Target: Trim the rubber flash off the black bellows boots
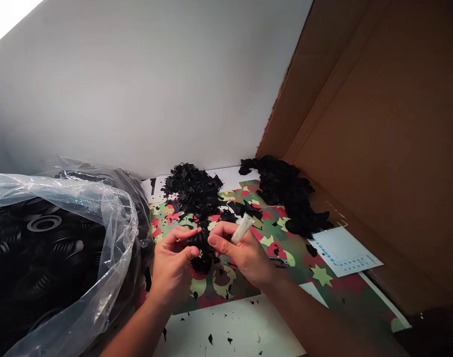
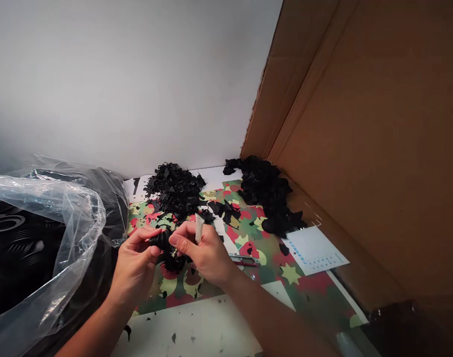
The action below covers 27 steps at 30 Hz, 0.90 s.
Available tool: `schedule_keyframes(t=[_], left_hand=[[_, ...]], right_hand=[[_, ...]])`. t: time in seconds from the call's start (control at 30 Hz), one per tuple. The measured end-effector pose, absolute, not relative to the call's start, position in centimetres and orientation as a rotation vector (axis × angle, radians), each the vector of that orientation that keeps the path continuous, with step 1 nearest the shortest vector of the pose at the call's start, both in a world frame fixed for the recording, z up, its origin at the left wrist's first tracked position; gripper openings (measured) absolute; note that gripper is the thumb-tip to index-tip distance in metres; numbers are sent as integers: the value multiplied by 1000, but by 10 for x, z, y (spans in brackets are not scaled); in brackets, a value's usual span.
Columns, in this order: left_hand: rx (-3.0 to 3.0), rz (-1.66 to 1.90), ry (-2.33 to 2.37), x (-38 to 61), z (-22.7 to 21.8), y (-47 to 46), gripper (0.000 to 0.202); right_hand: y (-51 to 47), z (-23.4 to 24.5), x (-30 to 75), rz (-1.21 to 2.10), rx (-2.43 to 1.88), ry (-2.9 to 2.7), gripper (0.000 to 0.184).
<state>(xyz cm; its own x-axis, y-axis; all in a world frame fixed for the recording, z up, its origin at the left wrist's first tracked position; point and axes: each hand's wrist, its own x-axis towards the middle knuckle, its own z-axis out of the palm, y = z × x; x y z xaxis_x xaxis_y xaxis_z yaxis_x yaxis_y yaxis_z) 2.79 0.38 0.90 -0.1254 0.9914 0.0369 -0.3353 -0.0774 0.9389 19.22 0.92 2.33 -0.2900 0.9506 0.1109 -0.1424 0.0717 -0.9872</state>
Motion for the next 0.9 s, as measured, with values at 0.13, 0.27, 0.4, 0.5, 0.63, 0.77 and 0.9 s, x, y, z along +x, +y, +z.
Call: schedule_keyframes(t=[0.13, 0.27, 0.4, 0.5, 0.63, 0.77, 0.9], left_hand=[[978, 1494, 996, 30, 14, 2, 34], [1072, 1473, 1048, 28, 16, 2, 27], [1126, 1481, 1049, 24, 15, 1, 24], [1151, 1473, 1065, 22, 14, 1, 23], [1102, 1453, 1055, 21, 15, 2, 29], [822, 1398, 958, 22, 20, 3, 44], [540, 1284, 810, 23, 20, 3, 44]], right_hand=[[10, 20, 193, 1376, -891, -1456, 45], [10, 17, 194, 1201, -972, -1573, 50], [15, 14, 198, 1032, -1079, -1620, 51], [22, 7, 200, 931, -1154, -1687, 49], [28, -1, 198, 844, -1230, -1629, 20], [27, -3, 199, 906, -1238, -1569, 36], [25, -2, 199, 988, -1248, -1538, 50]])
